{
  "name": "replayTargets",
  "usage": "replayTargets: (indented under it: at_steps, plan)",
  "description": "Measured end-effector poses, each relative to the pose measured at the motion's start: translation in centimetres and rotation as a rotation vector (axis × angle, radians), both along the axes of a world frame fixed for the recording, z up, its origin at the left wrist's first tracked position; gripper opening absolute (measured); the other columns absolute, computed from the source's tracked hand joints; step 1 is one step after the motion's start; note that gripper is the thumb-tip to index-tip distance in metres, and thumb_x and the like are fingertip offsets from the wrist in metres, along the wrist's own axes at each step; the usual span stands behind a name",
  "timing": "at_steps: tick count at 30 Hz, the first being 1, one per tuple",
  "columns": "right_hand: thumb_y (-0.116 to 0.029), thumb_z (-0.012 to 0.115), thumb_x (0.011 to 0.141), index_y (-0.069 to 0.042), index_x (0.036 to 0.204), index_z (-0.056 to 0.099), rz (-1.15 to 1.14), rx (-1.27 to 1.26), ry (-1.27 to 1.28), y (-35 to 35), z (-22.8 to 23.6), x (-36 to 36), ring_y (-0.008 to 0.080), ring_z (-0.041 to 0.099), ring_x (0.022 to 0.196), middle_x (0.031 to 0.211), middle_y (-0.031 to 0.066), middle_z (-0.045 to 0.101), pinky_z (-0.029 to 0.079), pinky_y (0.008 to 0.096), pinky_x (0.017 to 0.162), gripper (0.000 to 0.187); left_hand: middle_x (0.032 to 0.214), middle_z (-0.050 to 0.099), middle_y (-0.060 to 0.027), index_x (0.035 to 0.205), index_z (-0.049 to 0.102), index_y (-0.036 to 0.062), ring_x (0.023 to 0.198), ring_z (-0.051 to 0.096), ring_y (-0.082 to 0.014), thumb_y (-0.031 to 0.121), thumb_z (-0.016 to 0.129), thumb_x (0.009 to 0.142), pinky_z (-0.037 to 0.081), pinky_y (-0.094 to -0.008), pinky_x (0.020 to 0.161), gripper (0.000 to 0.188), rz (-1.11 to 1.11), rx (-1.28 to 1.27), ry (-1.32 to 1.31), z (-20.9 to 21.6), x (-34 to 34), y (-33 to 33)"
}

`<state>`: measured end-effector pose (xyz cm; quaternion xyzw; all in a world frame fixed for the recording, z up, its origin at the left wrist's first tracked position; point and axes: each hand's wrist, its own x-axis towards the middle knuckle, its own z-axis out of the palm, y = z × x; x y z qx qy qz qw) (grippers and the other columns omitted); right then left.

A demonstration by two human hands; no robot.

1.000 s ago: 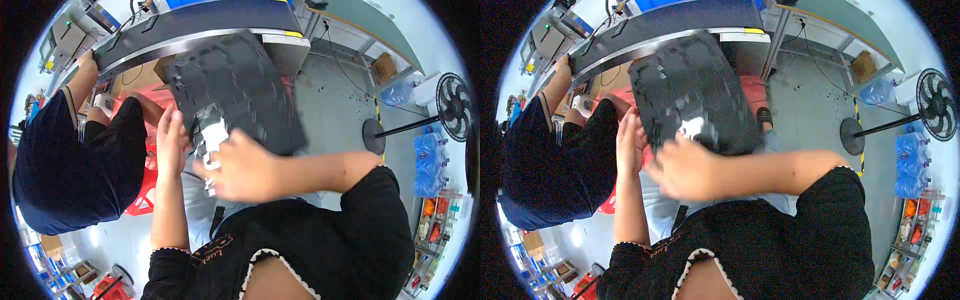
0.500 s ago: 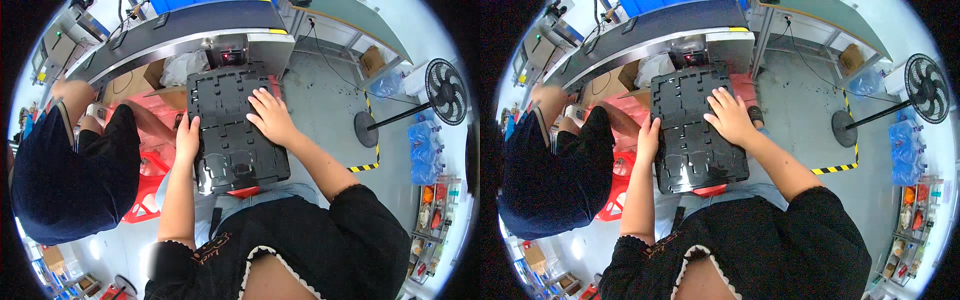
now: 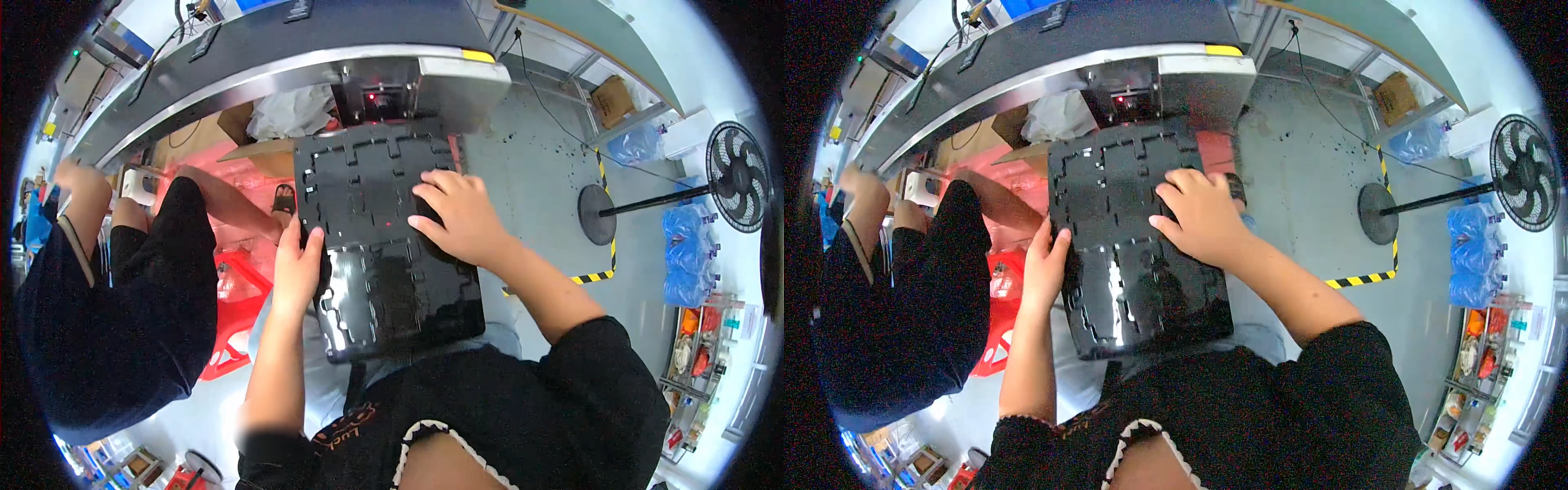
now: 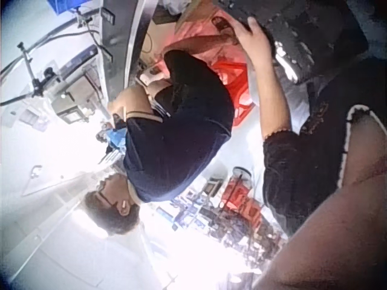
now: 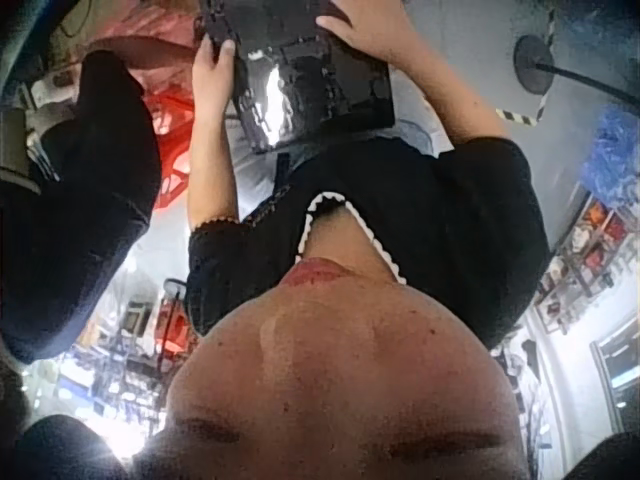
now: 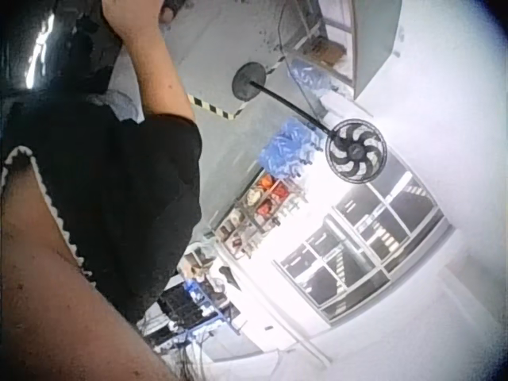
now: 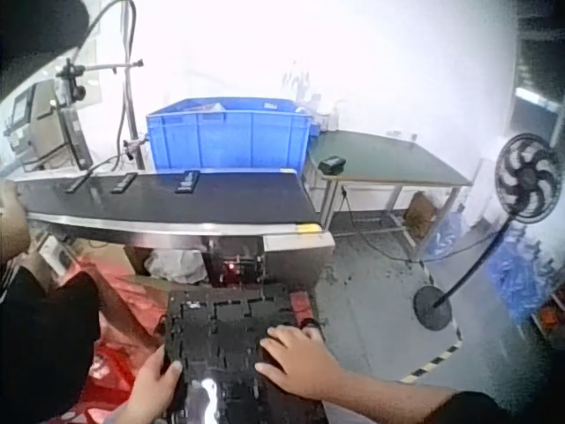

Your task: The person organizes black battery cases into a red plastic crate. They pick up the cases from a nearby surface and place them into the crate, arranging them in rows. The person occasionally adjusts the position of the cases to fit them neatly within the container.

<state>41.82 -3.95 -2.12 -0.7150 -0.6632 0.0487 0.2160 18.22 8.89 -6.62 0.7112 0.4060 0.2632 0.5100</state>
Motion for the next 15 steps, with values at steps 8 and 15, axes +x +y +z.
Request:
replayTargets:
  at_steps: [8,15]
  plan:
    - [-0.022,0.064,0.079,-0.006,0.106,0.063,0.246,0.704,-0.291,18.7,9.6,9.7,0.0278,0.060,0.092,0.092,0.0111,0.063,0.045,0.0393,0.086,0.031,0.124,0.055,-0.0141,0.123,0.053,-0.0011,0.114,0.053,-0.0221,0.012,0.060,0.088,0.041,-0.0331,0.096,0.038,-0.076,0.693,0.057,9.9,4.7,13.9]
    - [-0.029,0.074,0.063,-0.006,0.139,0.036,-0.016,-0.577,0.099,32.0,14.1,16.3,0.0345,0.055,0.110,0.117,0.0239,0.058,0.045,0.0433,0.092,0.088,0.144,0.033,-0.0210,0.131,0.050,0.0087,0.133,0.033,-0.0343,0.016,0.062,0.071,0.029,-0.0387,0.109,0.062,-0.030,1.332,0.342,11.6,14.5,36.4]
